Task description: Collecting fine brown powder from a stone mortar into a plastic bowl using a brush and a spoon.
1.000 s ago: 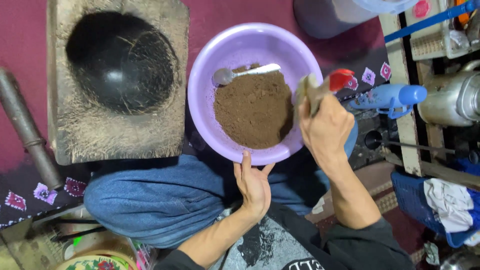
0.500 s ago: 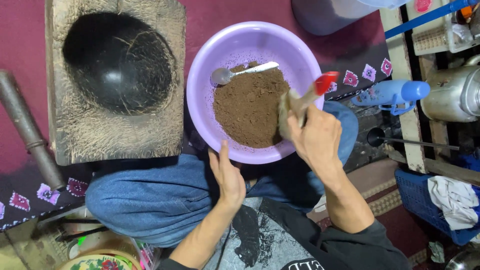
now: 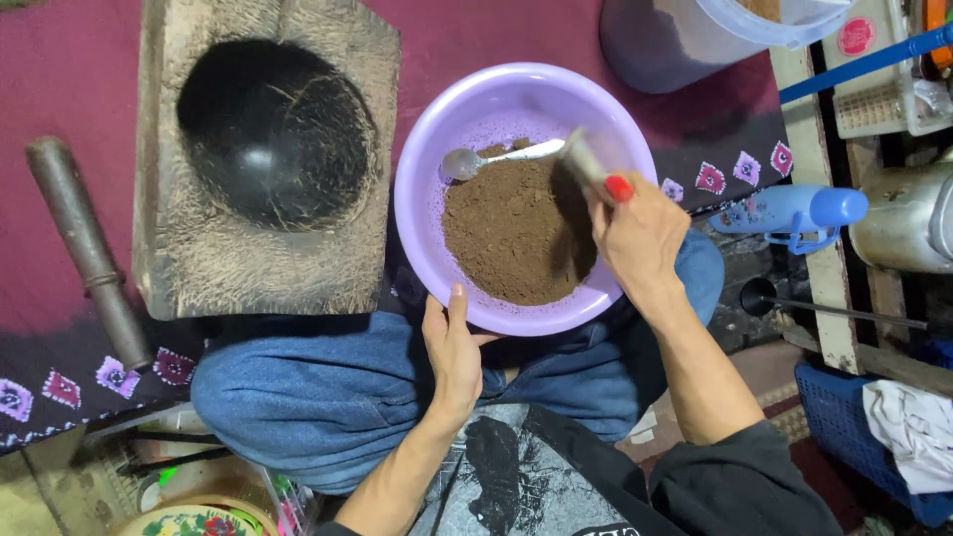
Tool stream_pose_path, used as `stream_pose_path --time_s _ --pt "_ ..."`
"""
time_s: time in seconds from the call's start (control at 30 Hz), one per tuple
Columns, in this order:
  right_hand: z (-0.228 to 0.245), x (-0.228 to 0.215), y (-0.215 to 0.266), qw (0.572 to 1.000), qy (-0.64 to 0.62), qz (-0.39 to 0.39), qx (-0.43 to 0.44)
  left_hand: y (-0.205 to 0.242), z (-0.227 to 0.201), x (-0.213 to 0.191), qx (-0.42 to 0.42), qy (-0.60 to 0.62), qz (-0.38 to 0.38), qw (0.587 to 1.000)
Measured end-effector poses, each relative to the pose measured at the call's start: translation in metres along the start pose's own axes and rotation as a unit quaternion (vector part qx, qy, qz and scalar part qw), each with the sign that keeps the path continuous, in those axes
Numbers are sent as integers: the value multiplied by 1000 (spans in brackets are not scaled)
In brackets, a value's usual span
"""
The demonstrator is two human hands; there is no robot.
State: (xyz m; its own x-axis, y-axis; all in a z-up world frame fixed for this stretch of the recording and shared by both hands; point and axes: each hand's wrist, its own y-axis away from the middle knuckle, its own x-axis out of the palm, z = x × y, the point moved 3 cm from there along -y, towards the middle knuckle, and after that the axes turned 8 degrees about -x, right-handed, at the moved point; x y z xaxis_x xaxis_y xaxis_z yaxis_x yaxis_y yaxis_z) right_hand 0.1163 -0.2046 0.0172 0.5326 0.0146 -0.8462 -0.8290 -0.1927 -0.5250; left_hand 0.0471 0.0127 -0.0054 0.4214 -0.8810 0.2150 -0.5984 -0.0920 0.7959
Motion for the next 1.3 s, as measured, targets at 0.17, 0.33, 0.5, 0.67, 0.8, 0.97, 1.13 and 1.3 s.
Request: stream_pose_path --time_s 0.17,0.33,0.5,0.67,0.8,0.97,1.13,1.3 --pt "-2 -14 -15 996 -73 7 54 -16 4 -11 29 -67 -7 997" --pt "-11 16 -20 997 -50 64 -11 -23 4 -16 71 -114 -12 991" --pt "-19 24 -31 996 -62 46 -49 -19 3 -11 101 -120 -34 987" --pt "-23 27 -33 985 -107 102 -84 -28 -1 -12 117 -117 -45 985" --pt "-18 29 -55 991 -91 45 -83 -25 -8 -6 134 -119 -48 983" --pt "-12 30 -58 981 -136 118 -78 -17 -28 -2 104 -113 -79 985" --pt "1 42 -73 971 -177 124 -99 -18 -10 -12 125 -112 -61 984" --pt "8 17 -81 955 -195 98 -200 -16 31 -30 203 -155 18 967"
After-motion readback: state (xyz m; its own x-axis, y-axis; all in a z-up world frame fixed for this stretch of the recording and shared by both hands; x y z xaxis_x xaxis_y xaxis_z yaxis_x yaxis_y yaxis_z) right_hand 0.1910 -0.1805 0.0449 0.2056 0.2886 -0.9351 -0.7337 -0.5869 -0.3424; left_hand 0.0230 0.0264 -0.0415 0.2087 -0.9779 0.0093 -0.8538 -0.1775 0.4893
